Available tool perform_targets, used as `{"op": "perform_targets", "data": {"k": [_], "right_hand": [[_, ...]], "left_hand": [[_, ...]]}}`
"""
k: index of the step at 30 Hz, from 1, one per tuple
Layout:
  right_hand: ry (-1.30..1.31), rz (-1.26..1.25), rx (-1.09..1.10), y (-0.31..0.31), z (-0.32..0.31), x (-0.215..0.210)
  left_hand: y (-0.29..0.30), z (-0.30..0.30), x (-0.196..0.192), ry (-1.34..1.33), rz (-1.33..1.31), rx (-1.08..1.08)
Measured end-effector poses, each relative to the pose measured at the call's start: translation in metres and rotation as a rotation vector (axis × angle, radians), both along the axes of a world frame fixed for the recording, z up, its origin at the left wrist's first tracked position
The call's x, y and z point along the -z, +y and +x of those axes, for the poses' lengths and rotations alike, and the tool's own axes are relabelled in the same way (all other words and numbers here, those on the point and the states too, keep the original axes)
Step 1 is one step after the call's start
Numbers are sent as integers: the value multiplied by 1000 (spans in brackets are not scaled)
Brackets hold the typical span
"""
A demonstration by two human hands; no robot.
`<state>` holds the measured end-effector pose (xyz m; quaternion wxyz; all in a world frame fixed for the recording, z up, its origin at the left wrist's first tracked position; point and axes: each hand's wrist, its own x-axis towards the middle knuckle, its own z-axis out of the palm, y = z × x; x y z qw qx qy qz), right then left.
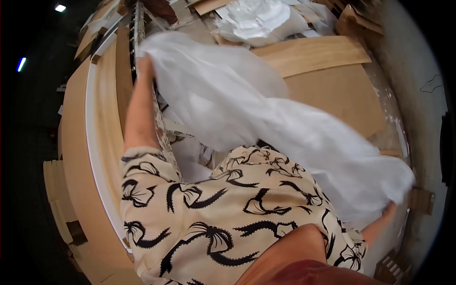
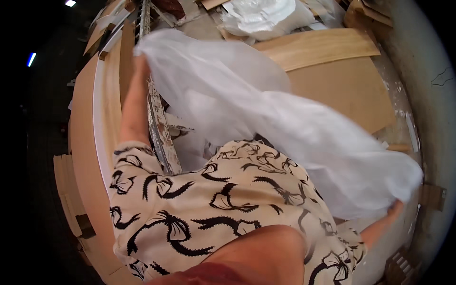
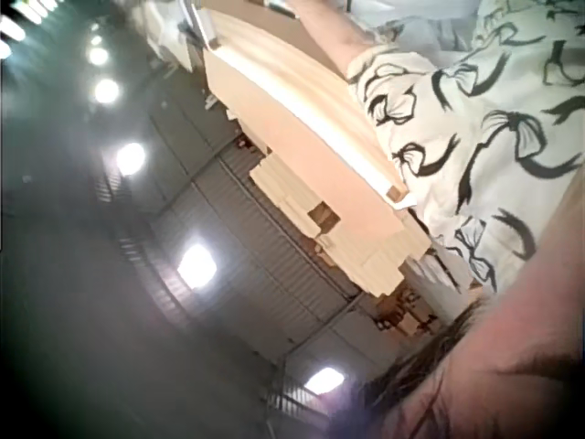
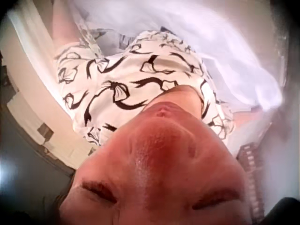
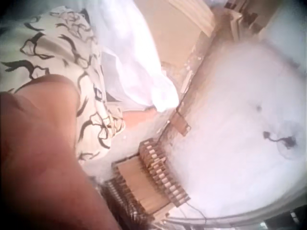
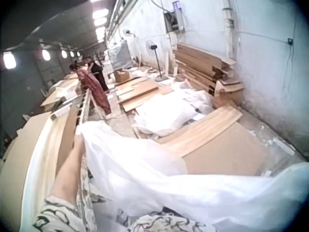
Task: The person places a wooden board into a cardboard box on a conveyor belt, adds foam corner protectors and padding, and wraps the board in a large foam sheet.
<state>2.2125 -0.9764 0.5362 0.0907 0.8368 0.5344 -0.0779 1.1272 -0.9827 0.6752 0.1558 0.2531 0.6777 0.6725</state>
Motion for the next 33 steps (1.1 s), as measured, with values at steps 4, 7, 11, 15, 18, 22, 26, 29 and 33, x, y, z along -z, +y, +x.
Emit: {"op": "perform_targets", "data": {"k": [4, 7, 11, 15, 18, 22, 26, 29, 33], "right_hand": [[-119, -59, 193, -39, 92, -26], [-150, -84, 251, -35, 122, -38], [-169, -69, 267, -2, 169, -58], [-103, 149, 48, 84, 179, -105], [36, 652, -262, 184, -11, -143], [759, 804, -769, 174, -356, -254], [903, 469, -1551, 157, -606, -270], [681, 1, -1748, 148, -713, -274], [398, -196, -1997, 186, -799, -239]], "left_hand": [[-4, 36, -102, 336, -190, -691], [-24, 11, -126, 507, 128, -495], [-9, 38, -168, 378, -31, -226], [32, 68, -151, 440, -222, 36], [41, 168, -143, 650, -589, 97], [38, 230, -102, 749, -180, 1095], [20, 232, -64, 472, -137, 1531], [7, 209, -62, 331, -33, 1583], [-24, 138, -61, 34, -55, 1400]]}}
